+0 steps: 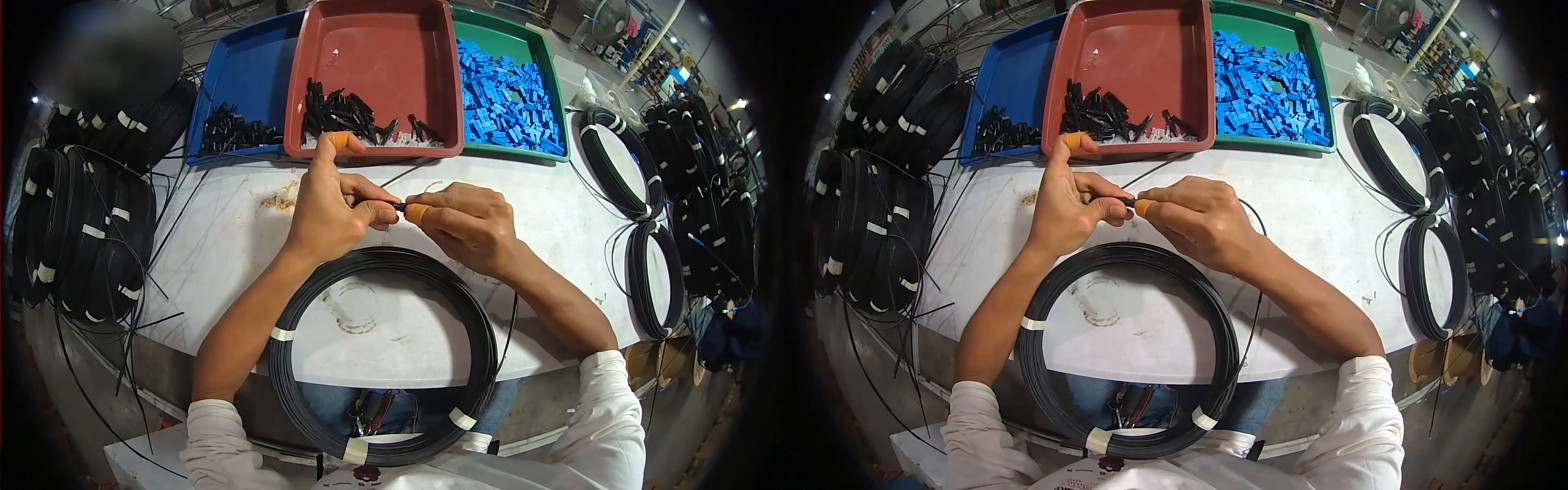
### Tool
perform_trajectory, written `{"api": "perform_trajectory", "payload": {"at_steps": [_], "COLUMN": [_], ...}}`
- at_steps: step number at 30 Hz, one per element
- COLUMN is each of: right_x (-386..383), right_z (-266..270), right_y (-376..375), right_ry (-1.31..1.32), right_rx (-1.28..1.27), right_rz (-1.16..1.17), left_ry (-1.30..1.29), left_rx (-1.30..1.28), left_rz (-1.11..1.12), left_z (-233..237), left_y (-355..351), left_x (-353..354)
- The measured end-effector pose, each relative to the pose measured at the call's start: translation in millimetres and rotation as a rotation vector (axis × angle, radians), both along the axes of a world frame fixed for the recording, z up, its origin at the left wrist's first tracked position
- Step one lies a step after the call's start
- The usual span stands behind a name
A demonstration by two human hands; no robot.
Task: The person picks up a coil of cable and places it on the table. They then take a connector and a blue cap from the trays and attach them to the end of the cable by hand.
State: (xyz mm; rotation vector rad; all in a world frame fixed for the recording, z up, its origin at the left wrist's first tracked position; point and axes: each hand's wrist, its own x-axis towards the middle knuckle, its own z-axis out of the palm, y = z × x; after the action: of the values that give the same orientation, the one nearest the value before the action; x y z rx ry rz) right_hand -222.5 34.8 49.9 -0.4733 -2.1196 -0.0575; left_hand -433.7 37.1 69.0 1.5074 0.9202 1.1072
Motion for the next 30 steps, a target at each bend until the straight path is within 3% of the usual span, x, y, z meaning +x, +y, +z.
{"api": "perform_trajectory", "payload": {"at_steps": [2,4,5,6,7,8,10,12,14,15,16,18,20,24,26,27,30], "right_x": [1,1,0,0,0,0,-2,0,-1,-2,-2,-2,-4,-5,-3,-4,-6], "right_z": [1,5,8,11,16,15,12,11,13,11,12,16,21,8,0,-5,-10], "right_y": [0,-1,-3,-4,-2,-2,0,5,8,13,14,13,7,9,11,13,14], "right_ry": [-0.033,-0.064,-0.007,0.05,0.066,0.063,0.358,0.366,0.391,0.285,0.28,0.188,0.131,0.096,0.019,0.022,-0.031], "right_rx": [-0.017,-0.032,-0.223,-0.412,-0.523,-0.523,-1.005,-1.019,-0.979,-0.683,-0.679,-0.379,-0.348,-0.133,0.004,0.051,0.13], "right_rz": [0.009,0.015,0.022,0.028,0.031,0.032,0.224,0.299,0.262,0.153,0.154,0.003,-0.073,-0.092,-0.075,-0.071,-0.105], "left_ry": [0.008,0.081,0.082,0.151,0.219,0.217,0.101,0.066,0.3,0.3,0.291,0.269,0.155,0.262,0.341,0.342,0.217], "left_rx": [-0.024,0.122,0.122,0.358,0.593,0.594,0.773,0.89,1.009,1.015,0.931,0.759,0.698,0.692,0.447,0.449,0.256], "left_rz": [0.021,0.051,0.052,0.099,0.145,0.147,0.132,0.114,0.171,0.176,0.204,0.259,0.264,0.269,0.201,0.2,0.175], "left_z": [0,-2,-4,-6,-10,-16,-32,-32,-19,-15,-11,-7,-4,1,3,1,-12], "left_y": [-2,-3,-3,-2,-1,1,8,11,6,6,6,6,5,-1,-1,1,7], "left_x": [2,3,3,3,4,4,5,3,0,-1,0,1,1,3,4,6,13]}}
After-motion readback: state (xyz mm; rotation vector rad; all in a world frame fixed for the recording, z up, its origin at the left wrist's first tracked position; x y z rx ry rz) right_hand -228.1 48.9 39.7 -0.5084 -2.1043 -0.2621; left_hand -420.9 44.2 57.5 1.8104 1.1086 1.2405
